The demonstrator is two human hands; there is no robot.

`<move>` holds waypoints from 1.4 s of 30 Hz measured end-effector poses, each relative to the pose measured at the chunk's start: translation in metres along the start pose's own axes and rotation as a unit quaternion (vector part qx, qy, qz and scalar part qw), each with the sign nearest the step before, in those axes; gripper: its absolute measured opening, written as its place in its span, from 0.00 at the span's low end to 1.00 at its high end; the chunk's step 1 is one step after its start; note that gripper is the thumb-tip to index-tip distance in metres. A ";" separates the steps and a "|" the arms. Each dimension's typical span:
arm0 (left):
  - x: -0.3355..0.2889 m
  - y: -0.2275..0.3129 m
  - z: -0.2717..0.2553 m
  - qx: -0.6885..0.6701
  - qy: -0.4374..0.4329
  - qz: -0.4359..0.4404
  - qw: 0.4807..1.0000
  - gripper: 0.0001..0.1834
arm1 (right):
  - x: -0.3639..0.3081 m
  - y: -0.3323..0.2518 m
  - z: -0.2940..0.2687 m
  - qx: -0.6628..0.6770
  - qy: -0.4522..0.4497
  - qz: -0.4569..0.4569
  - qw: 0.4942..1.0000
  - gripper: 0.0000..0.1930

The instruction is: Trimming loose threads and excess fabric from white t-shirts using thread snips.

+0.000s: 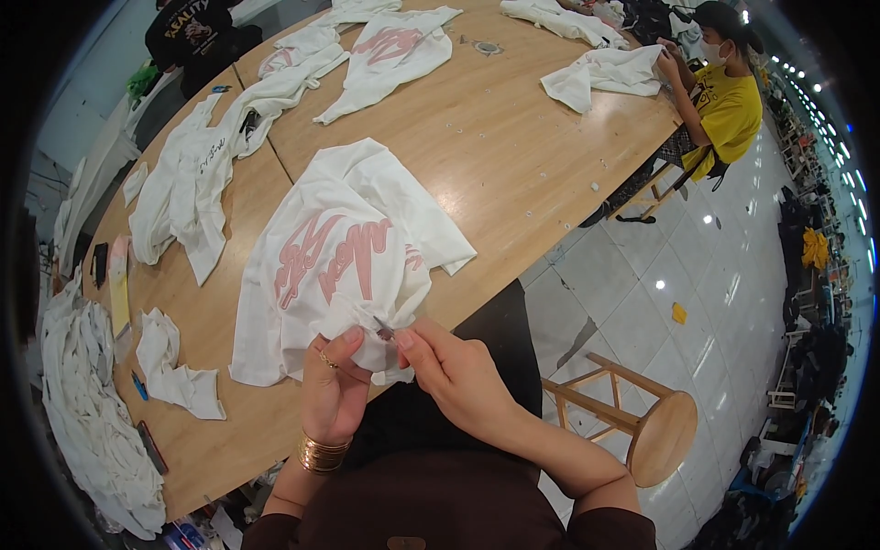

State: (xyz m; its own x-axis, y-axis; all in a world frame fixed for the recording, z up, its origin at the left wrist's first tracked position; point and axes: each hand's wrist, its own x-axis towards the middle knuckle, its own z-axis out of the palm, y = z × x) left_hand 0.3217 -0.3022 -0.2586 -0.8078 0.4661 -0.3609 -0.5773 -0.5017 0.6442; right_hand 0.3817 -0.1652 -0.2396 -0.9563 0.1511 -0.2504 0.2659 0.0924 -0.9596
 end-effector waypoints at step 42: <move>0.011 -0.002 0.000 0.154 -0.002 0.089 0.984 0.09 | 0.028 0.000 -0.020 0.016 0.035 -0.030 0.999 0.06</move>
State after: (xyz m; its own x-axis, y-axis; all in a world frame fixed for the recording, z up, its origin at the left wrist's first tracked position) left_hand 0.3136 -0.2960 -0.2640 -0.8915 0.3951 -0.2217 -0.3633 -0.3311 0.8708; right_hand 0.3577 -0.1417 -0.2442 -0.9593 0.2150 -0.1832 0.2027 0.0723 -0.9766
